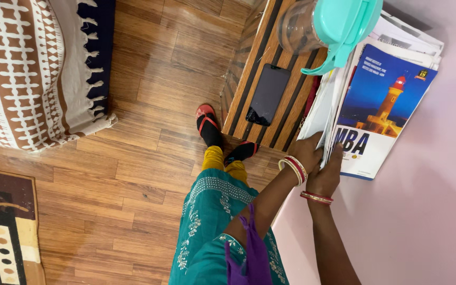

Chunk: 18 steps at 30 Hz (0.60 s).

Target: The person organizes items on a table, smooths and arranges a large patterned bedspread, and positions pillows.

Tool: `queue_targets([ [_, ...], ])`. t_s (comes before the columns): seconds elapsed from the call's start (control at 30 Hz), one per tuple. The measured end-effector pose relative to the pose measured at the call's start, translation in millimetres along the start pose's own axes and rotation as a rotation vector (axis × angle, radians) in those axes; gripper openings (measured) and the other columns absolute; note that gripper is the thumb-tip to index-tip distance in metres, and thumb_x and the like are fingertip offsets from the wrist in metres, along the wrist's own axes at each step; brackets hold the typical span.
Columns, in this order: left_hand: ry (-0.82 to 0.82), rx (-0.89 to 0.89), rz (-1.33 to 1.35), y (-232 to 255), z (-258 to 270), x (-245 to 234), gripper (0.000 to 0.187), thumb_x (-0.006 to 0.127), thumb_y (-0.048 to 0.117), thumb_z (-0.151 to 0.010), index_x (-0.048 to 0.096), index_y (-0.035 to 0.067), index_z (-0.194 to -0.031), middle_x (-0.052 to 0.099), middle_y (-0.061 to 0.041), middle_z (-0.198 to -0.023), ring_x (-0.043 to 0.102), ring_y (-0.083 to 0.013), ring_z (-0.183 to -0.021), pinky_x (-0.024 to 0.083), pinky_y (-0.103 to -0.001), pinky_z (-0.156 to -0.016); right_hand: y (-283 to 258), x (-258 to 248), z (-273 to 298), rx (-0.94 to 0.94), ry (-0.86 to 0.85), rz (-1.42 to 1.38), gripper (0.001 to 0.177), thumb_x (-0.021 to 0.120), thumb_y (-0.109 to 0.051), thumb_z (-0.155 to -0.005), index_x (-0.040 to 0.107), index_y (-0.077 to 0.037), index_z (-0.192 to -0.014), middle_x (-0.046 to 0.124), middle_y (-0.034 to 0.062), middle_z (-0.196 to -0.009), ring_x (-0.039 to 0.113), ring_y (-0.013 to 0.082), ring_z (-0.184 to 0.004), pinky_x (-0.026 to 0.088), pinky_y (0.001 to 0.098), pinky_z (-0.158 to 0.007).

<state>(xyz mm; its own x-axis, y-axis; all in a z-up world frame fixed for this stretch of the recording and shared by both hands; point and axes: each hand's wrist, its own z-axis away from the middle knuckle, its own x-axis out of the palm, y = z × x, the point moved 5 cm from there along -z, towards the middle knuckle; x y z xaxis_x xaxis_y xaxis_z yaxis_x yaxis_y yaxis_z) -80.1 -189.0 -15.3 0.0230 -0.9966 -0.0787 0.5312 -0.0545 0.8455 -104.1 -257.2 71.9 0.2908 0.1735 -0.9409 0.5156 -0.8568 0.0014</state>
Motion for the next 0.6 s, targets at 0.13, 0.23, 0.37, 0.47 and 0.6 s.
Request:
queue_targets([
  [0.13, 0.053, 0.146, 0.014, 25, 23, -12, 0.049, 0.062, 0.015, -0.091, 0.059, 0.011, -0.139, 0.072, -0.022, -0.087, 0.070, -0.0400, -0.076, 0.056, -0.049, -0.071, 23, 12, -7, 0.502, -0.217, -0.369, 0.067, 0.055, 0.010, -0.102, 0.034, -0.004, -0.164, 0.066, 0.0297, -0.135, 0.072, 0.0338, -0.105, 0.058, 0.0376, -0.087],
  [0.23, 0.046, 0.148, 0.058, 27, 61, -37, 0.046, 0.060, 0.017, -0.096, 0.057, 0.009, -0.142, 0.073, -0.023, -0.092, 0.072, -0.0388, -0.080, 0.057, -0.046, -0.074, 46, 17, 14, 0.913, -0.466, -0.354, 0.072, 0.051, 0.006, -0.097, 0.029, -0.010, -0.164, 0.068, 0.0251, -0.126, 0.070, 0.0374, -0.083, 0.054, 0.0408, -0.078],
  [0.37, -0.027, 0.051, 0.155, 14, 105, -77, 0.048, 0.058, 0.018, -0.097, 0.055, 0.009, -0.144, 0.073, -0.023, -0.096, 0.075, -0.0324, -0.083, 0.059, -0.040, -0.076, 38, 24, 13, 0.596, -0.283, -0.433, 0.073, 0.050, 0.012, -0.093, 0.034, -0.003, -0.163, 0.065, 0.0305, -0.132, 0.071, 0.0371, -0.099, 0.056, 0.0415, -0.085],
  [0.47, -0.094, 0.181, 0.220, 3, 106, -90, 0.042, 0.059, 0.015, -0.099, 0.057, 0.004, -0.140, 0.074, -0.022, -0.109, 0.075, -0.0290, -0.093, 0.057, -0.038, -0.081, 40, 31, 14, 0.607, -0.242, -0.460, 0.070, 0.050, 0.011, -0.093, 0.038, -0.003, -0.161, 0.064, 0.0311, -0.134, 0.071, 0.0346, -0.092, 0.055, 0.0408, -0.080],
  [0.6, 0.213, 0.151, 0.025, -30, 94, -100, 0.041, 0.067, 0.014, -0.087, 0.066, 0.005, -0.128, 0.065, -0.022, -0.127, 0.064, -0.0350, -0.113, 0.052, -0.042, -0.095, 54, 20, 19, 0.780, -0.237, -0.494, 0.068, 0.045, 0.009, -0.093, 0.046, -0.006, -0.159, 0.074, 0.0237, -0.106, 0.066, 0.0235, -0.070, 0.053, 0.0357, -0.065],
])
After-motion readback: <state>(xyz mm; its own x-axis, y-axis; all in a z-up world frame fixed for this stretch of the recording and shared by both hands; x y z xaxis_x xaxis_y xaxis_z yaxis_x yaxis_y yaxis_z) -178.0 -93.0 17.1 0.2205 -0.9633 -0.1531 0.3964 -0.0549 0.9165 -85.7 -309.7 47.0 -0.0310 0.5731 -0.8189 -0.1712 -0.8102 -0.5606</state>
